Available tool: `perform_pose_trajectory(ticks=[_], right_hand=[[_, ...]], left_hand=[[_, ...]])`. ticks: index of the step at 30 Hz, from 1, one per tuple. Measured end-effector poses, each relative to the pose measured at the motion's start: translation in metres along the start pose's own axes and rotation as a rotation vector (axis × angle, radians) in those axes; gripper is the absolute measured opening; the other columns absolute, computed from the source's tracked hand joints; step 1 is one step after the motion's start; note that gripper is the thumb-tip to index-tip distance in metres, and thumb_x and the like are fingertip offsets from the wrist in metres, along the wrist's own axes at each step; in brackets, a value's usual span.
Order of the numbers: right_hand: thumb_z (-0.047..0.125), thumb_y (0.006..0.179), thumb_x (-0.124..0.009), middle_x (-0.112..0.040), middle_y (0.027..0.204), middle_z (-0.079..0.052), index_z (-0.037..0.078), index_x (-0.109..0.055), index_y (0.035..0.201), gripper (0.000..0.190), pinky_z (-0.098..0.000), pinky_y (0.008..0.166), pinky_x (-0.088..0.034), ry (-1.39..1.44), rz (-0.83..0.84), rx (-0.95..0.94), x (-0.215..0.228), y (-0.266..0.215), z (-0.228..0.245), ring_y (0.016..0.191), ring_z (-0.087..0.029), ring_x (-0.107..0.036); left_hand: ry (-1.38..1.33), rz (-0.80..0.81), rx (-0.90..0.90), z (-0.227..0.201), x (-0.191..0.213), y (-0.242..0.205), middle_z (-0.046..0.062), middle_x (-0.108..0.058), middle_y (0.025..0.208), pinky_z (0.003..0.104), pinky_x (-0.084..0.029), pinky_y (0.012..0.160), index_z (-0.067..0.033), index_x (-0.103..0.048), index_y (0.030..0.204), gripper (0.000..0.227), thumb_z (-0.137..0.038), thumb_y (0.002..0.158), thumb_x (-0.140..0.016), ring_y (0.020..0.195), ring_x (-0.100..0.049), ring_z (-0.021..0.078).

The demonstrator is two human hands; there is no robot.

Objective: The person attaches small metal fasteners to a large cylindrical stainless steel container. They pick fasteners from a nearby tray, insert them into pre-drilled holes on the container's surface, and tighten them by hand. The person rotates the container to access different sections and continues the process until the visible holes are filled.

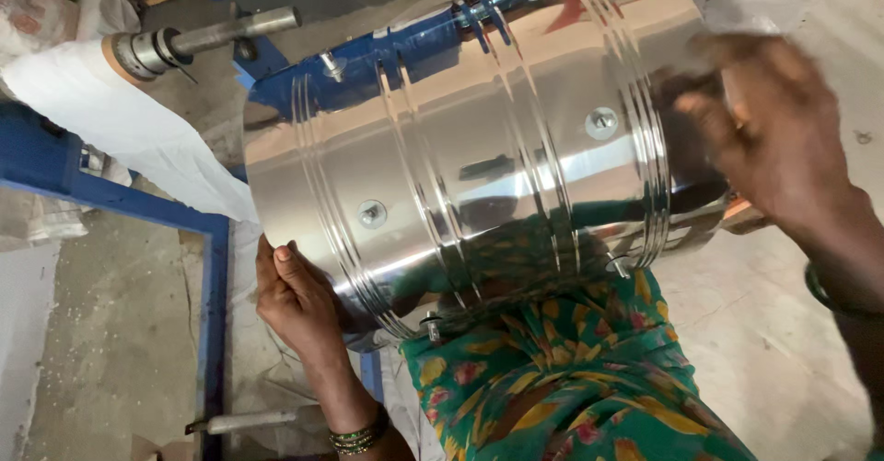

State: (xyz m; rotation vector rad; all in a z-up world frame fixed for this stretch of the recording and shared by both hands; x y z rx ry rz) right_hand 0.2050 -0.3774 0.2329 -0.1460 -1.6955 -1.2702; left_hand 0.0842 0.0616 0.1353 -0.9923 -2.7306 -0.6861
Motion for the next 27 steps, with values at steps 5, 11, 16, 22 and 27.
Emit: perform_pose_trajectory(ticks=[5,11,16,22,27], right_hand=[[0.017,0.087,-0.072,-0.070,0.116,-0.013,0.004,-0.067,0.130,0.045,-0.0335,0.076,-0.061,0.097,0.288,0.146,-0.029,0.006,0.032,0.101,-0.026,-0.069],[0.013,0.083,-0.072,-0.069,0.100,-0.003,0.008,-0.071,0.121,0.038,-0.0311,0.081,-0.060,-0.185,0.384,0.392,-0.033,0.017,0.045,0.094,-0.020,-0.069],[0.014,0.080,-0.068,-0.068,0.096,-0.001,0.013,-0.067,0.120,0.041,-0.0284,0.079,-0.060,-0.390,0.499,0.556,-0.039,0.031,0.053,0.091,-0.017,-0.070],[0.017,0.085,-0.062,-0.066,0.103,0.003,0.014,-0.061,0.128,0.043,-0.0289,0.088,-0.057,-0.460,0.580,0.712,-0.056,0.024,0.039,0.098,-0.015,-0.068],[0.013,0.083,-0.063,-0.066,0.103,0.001,0.010,-0.061,0.121,0.039,-0.0302,0.090,-0.057,-0.401,0.553,0.819,-0.062,0.015,0.029,0.102,-0.018,-0.068]], left_hand=[[0.100,-0.022,-0.193,-0.012,0.003,-0.002,0.009,-0.070,0.086,0.024,-0.047,0.058,0.0064,-0.060,0.140,0.043,-0.027,0.116,-0.048,0.068,-0.058,0.0080],[0.057,-0.019,-0.176,-0.006,0.002,-0.004,0.009,-0.072,0.093,0.023,-0.049,0.065,0.0067,-0.060,0.140,0.040,-0.025,0.117,-0.048,0.077,-0.061,0.0078],[-0.018,-0.006,-0.141,0.000,0.001,-0.003,0.009,-0.071,0.095,0.022,-0.048,0.066,0.0091,-0.058,0.141,0.042,-0.024,0.116,-0.049,0.079,-0.060,0.0075],[-0.044,-0.004,-0.172,0.002,0.001,-0.004,0.009,-0.071,0.098,0.020,-0.049,0.071,0.0112,-0.056,0.141,0.042,-0.022,0.117,-0.049,0.083,-0.061,0.0070],[-0.076,0.008,-0.126,0.004,0.001,-0.007,0.007,-0.069,0.095,0.018,-0.048,0.067,0.0120,-0.057,0.140,0.041,-0.021,0.116,-0.049,0.079,-0.058,0.0054]])
Point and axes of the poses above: each hand's wrist, its own y-axis towards the middle knuckle, its own x-axis out of the back of the hand, z = x × y, the point moved 8 cm from there along y, towards the middle knuckle
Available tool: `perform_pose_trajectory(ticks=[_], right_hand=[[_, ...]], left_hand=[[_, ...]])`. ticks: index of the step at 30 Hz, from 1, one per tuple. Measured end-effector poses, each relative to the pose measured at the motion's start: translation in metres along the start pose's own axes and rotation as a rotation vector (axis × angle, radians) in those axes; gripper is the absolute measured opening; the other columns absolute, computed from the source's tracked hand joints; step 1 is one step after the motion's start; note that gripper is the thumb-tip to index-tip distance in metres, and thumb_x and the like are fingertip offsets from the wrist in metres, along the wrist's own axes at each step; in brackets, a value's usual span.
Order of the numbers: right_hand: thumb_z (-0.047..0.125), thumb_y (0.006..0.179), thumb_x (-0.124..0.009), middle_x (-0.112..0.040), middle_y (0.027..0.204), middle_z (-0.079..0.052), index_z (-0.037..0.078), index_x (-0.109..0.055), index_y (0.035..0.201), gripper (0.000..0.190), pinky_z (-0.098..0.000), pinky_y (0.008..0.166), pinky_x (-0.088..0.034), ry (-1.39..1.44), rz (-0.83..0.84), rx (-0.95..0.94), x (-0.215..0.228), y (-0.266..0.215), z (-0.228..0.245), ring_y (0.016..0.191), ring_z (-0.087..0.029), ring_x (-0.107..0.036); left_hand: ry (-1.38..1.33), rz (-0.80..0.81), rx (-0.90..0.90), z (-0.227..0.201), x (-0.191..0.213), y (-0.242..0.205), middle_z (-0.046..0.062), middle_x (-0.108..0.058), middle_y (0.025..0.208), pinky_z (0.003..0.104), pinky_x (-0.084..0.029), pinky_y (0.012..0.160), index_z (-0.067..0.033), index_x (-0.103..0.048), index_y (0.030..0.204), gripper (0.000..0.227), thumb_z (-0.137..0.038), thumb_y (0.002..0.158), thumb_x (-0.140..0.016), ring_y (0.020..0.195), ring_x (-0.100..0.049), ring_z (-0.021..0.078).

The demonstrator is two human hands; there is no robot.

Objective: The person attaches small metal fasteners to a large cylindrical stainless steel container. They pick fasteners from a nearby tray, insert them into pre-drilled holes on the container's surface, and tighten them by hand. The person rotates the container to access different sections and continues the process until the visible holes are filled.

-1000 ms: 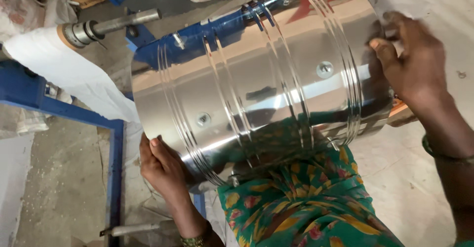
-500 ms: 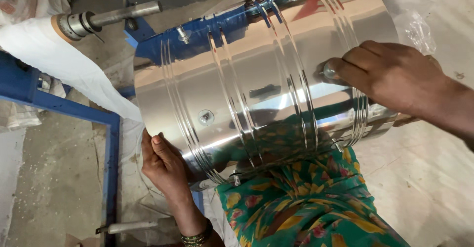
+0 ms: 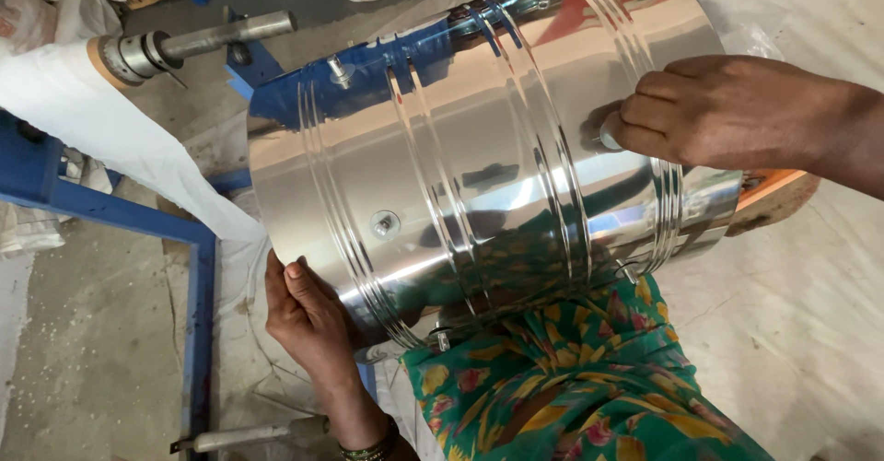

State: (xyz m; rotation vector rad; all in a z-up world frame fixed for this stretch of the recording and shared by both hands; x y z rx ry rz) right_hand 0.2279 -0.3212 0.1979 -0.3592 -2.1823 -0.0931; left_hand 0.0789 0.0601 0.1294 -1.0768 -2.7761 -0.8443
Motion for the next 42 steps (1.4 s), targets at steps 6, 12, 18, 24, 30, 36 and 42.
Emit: perform_pose_trajectory(ticks=[6,12,18,24,30,36,42], right_hand=[[0.015,0.076,-0.066,-0.065,0.093,0.002,0.011,-0.065,0.106,0.030,-0.0247,0.077,-0.057,-0.129,0.017,0.054,0.025,0.016,0.004,0.094,-0.015,-0.068],[0.016,0.074,-0.067,-0.063,0.087,0.002,0.013,-0.065,0.092,0.018,-0.0245,0.070,-0.057,-0.160,0.002,0.058,0.046,0.028,0.006,0.087,-0.015,-0.068],[0.018,0.072,-0.066,-0.064,0.085,0.000,0.009,-0.068,0.094,0.024,-0.0264,0.062,-0.058,-0.151,-0.001,-0.017,0.039,0.024,0.008,0.080,-0.017,-0.067],[0.018,0.077,-0.065,-0.064,0.080,-0.004,0.006,-0.068,0.092,0.019,-0.0281,0.060,-0.057,-0.090,-0.040,-0.160,0.032,0.020,0.008,0.072,-0.016,-0.066],[0.019,0.082,-0.067,-0.068,0.089,-0.007,0.005,-0.070,0.102,0.024,-0.0335,0.069,-0.059,0.095,-0.158,-0.336,0.035,0.008,0.004,0.083,-0.023,-0.069],[0.030,0.112,-0.064,-0.069,0.104,-0.013,0.004,-0.068,0.120,0.028,-0.0350,0.085,-0.056,0.435,-0.488,-0.893,0.006,-0.077,0.011,0.095,-0.022,-0.064],[0.026,0.116,-0.051,-0.062,0.098,-0.007,-0.003,-0.055,0.114,0.029,-0.0229,0.077,-0.048,1.290,-0.985,-1.315,-0.107,-0.121,0.078,0.086,-0.011,-0.057]], left_hand=[[-0.001,-0.016,-0.001,0.003,0.000,-0.001,0.007,-0.069,0.091,0.018,-0.046,0.063,0.0107,-0.057,0.142,0.041,-0.021,0.116,-0.050,0.074,-0.056,0.0036],[0.006,-0.013,0.017,0.005,-0.001,-0.001,0.007,-0.069,0.089,0.018,-0.045,0.060,0.0104,-0.057,0.142,0.041,-0.020,0.115,-0.050,0.072,-0.056,0.0036],[0.012,-0.007,-0.063,-0.003,-0.001,-0.002,0.009,-0.071,0.098,0.020,-0.048,0.070,0.0121,-0.056,0.143,0.040,-0.019,0.119,-0.049,0.083,-0.060,0.0057],[0.082,-0.020,-0.011,0.000,0.000,-0.001,0.007,-0.069,0.087,0.021,-0.045,0.061,0.0099,-0.058,0.140,0.041,-0.021,0.115,-0.050,0.072,-0.055,0.0059],[-0.017,0.009,-0.094,0.000,-0.002,-0.001,0.006,-0.067,0.089,0.021,-0.043,0.062,0.0101,-0.056,0.140,0.041,-0.022,0.118,-0.048,0.072,-0.054,0.0048],[-0.056,-0.025,0.034,0.041,0.009,-0.048,-0.003,-0.044,0.063,0.024,-0.028,0.050,0.0018,-0.059,0.102,0.035,-0.026,0.116,-0.043,0.055,-0.036,0.0032],[-0.113,-0.062,0.034,0.074,0.015,-0.080,-0.006,-0.041,0.066,0.023,-0.030,0.051,-0.0086,-0.043,0.082,0.041,-0.032,0.116,-0.040,0.058,-0.036,0.0022]])
Point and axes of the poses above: each hand's wrist, its own y-axis towards the middle knuckle, its own x-axis out of the back of the hand, z = x × y, the point moved 8 cm from there along y, towards the middle knuckle
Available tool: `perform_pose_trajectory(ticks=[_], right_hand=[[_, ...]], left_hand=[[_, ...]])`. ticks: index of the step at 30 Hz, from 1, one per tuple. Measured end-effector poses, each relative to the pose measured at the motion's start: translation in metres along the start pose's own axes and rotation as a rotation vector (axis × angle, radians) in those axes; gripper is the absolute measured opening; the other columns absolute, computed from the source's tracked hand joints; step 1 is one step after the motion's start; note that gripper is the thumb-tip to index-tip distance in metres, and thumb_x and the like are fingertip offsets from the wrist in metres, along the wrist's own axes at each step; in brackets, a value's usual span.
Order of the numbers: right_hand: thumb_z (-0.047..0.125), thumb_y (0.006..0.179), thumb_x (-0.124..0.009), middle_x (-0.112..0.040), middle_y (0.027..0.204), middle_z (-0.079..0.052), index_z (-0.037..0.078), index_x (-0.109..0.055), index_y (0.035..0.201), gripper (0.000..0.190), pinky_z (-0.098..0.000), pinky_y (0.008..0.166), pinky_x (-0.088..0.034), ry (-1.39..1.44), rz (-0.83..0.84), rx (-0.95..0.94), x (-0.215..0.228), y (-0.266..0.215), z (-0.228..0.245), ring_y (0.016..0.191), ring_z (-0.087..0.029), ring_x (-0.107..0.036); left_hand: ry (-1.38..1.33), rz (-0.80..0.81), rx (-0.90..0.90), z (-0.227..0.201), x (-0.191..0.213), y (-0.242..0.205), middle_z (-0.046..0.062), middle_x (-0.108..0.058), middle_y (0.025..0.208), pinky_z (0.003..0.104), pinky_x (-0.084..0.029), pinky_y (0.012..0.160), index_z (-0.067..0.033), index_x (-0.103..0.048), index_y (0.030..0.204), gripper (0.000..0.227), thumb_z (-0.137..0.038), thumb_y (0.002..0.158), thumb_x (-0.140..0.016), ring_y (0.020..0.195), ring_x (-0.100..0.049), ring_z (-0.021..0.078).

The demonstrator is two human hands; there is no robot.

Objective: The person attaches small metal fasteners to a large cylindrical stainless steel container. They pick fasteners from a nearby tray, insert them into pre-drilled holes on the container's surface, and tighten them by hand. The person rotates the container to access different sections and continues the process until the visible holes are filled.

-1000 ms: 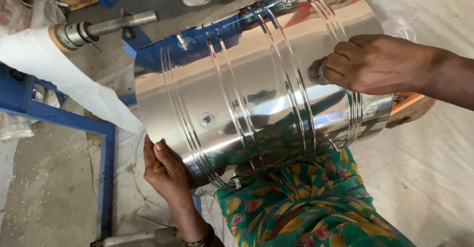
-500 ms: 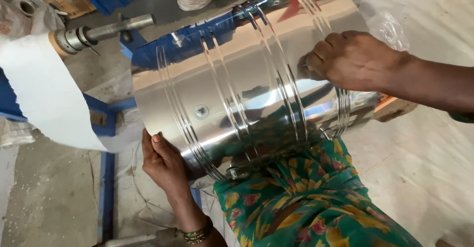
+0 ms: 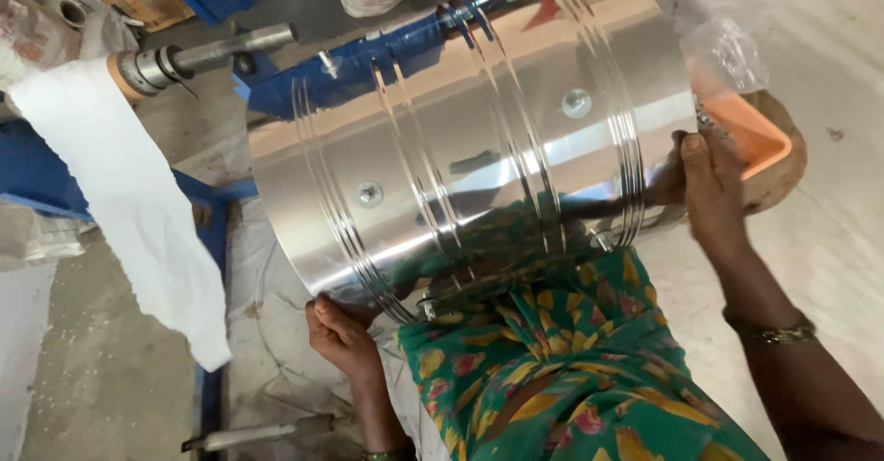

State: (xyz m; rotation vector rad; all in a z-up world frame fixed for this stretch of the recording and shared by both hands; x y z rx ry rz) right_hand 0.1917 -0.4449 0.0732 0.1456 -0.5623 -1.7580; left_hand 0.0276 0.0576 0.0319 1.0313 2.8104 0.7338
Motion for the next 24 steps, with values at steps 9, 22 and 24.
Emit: perform_pose_trajectory(ticks=[9,22,24], right_hand=[[0.033,0.114,-0.057,-0.045,0.066,0.004,0.007,-0.051,0.088,0.038,-0.0250,0.044,-0.030,0.369,-0.020,-0.311,-0.009,-0.003,0.012,0.052,-0.006,-0.039],[0.016,0.113,-0.061,-0.068,0.095,-0.009,0.001,-0.062,0.134,0.025,-0.0292,0.074,-0.050,-0.332,0.174,-0.096,0.002,0.061,0.080,0.083,-0.015,-0.064],[0.018,0.111,-0.060,-0.069,0.099,-0.014,0.002,-0.062,0.132,0.026,-0.0330,0.078,-0.054,-0.597,0.170,0.118,0.006,0.058,0.105,0.087,-0.021,-0.068]], left_hand=[[-0.037,-0.070,0.015,-0.033,0.010,0.041,-0.004,-0.042,0.053,0.025,-0.027,0.039,-0.0079,-0.045,0.076,0.044,-0.031,0.114,-0.046,0.041,-0.035,0.0049],[-0.032,0.160,0.091,-0.103,-0.040,0.079,-0.005,-0.046,0.058,0.021,-0.028,0.042,-0.0023,-0.055,0.095,0.029,-0.026,0.112,-0.056,0.046,-0.038,0.0026],[0.050,0.147,0.083,-0.099,-0.037,0.077,-0.005,-0.046,0.059,0.020,-0.025,0.044,0.0000,-0.059,0.100,0.030,-0.026,0.113,-0.055,0.047,-0.035,0.0028]])
Point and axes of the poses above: each hand's wrist, its own y-axis towards the middle knuckle, its own x-axis out of the back of the hand, z = x × y, the point moved 8 cm from there along y, towards the middle knuckle
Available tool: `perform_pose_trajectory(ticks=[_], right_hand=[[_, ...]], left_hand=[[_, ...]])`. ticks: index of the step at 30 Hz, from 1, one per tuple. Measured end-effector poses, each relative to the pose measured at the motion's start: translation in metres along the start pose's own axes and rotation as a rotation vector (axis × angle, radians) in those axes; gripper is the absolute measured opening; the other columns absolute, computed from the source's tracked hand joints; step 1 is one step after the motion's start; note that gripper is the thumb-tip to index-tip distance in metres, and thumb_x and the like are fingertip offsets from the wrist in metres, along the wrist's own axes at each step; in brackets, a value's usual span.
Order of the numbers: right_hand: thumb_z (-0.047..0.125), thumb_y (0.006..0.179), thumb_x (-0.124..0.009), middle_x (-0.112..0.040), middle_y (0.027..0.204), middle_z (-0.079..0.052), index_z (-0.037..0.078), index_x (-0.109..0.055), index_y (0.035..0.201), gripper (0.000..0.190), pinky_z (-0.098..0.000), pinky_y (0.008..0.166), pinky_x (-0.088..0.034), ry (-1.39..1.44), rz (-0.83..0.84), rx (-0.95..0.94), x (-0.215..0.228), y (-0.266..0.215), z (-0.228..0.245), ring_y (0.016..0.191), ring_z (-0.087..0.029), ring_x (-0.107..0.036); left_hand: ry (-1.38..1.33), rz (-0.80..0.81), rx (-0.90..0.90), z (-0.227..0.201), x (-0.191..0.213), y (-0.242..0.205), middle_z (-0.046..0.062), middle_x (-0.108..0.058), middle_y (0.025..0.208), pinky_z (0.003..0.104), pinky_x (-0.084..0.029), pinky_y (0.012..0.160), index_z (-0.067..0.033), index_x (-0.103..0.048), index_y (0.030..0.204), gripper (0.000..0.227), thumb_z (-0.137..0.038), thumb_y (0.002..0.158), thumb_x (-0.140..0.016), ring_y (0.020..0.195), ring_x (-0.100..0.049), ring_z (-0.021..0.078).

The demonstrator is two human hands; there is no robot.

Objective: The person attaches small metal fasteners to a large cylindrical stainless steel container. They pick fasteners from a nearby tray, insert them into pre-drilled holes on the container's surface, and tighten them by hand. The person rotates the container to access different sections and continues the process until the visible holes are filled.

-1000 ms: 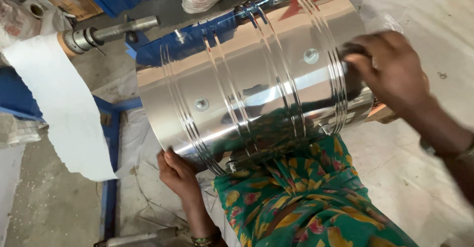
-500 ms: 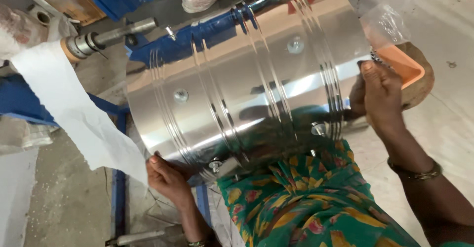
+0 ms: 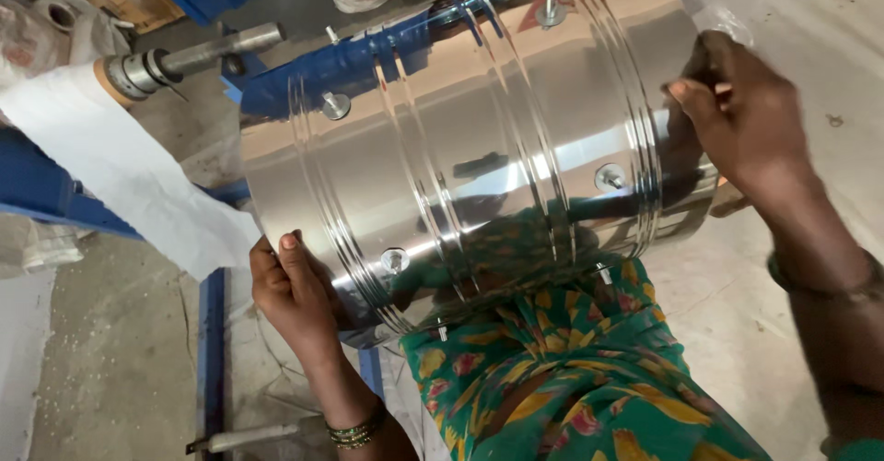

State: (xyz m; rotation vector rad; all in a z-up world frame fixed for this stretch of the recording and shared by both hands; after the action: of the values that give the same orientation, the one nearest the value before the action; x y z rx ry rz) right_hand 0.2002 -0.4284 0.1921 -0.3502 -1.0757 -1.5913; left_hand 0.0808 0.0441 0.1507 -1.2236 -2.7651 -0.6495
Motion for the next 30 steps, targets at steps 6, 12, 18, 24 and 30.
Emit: perform_pose_trajectory(ticks=[6,12,18,24,30], right_hand=[[0.027,0.105,-0.063,-0.071,0.093,-0.011,0.007,-0.070,0.106,0.021,-0.0293,0.051,-0.052,-0.247,0.281,0.245,-0.011,-0.041,0.032,0.059,-0.017,-0.063],[0.038,0.099,-0.062,-0.070,0.063,-0.009,0.006,-0.070,0.090,0.034,-0.0388,0.043,-0.050,-0.444,0.481,0.270,-0.032,-0.052,0.064,0.047,-0.023,-0.063],[0.033,0.103,-0.054,-0.062,0.054,-0.013,0.005,-0.069,0.092,0.034,-0.0383,0.048,-0.048,-0.082,0.651,-0.201,-0.049,-0.048,0.030,0.046,-0.024,-0.060],[0.035,0.099,-0.064,-0.067,0.071,-0.006,0.008,-0.072,0.100,0.028,-0.0329,0.058,-0.054,-0.490,0.714,-0.028,-0.033,-0.050,0.043,0.065,-0.019,-0.067],[0.008,0.076,-0.071,-0.069,0.096,-0.007,0.007,-0.069,0.124,0.047,-0.0345,0.064,-0.062,-0.514,0.461,0.830,-0.026,-0.060,0.088,0.080,-0.021,-0.073]], left_hand=[[0.175,-0.036,-0.259,0.003,0.008,-0.016,0.002,-0.055,0.086,0.023,-0.042,0.068,0.0077,-0.067,0.116,0.035,-0.025,0.122,-0.057,0.072,-0.051,0.0065],[0.168,-0.057,-0.174,0.013,0.013,-0.018,0.007,-0.063,0.102,0.027,-0.047,0.072,0.0111,-0.066,0.120,0.038,-0.026,0.116,-0.056,0.084,-0.059,0.0104],[0.109,-0.086,-0.098,0.031,0.016,-0.022,0.007,-0.056,0.090,0.023,-0.044,0.068,0.0113,-0.065,0.112,0.035,-0.023,0.117,-0.060,0.075,-0.052,0.0101],[-0.033,-0.046,-0.111,0.021,0.010,-0.022,0.005,-0.065,0.103,0.021,-0.049,0.078,0.0104,-0.061,0.126,0.036,-0.024,0.115,-0.056,0.089,-0.058,0.0084],[-0.005,-0.053,-0.132,0.016,0.011,-0.022,0.005,-0.065,0.101,0.020,-0.048,0.077,0.0096,-0.062,0.123,0.036,-0.025,0.116,-0.057,0.088,-0.058,0.0070]])
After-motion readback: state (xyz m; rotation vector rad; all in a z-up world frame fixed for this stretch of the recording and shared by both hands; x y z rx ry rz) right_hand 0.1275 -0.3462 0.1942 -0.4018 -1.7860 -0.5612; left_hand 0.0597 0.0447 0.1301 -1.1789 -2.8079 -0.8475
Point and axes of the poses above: each hand's wrist, its own y-axis towards the middle knuckle, its own x-axis out of the back of the hand, z = x × y, the point moved 8 cm from there along y, towards the middle knuckle
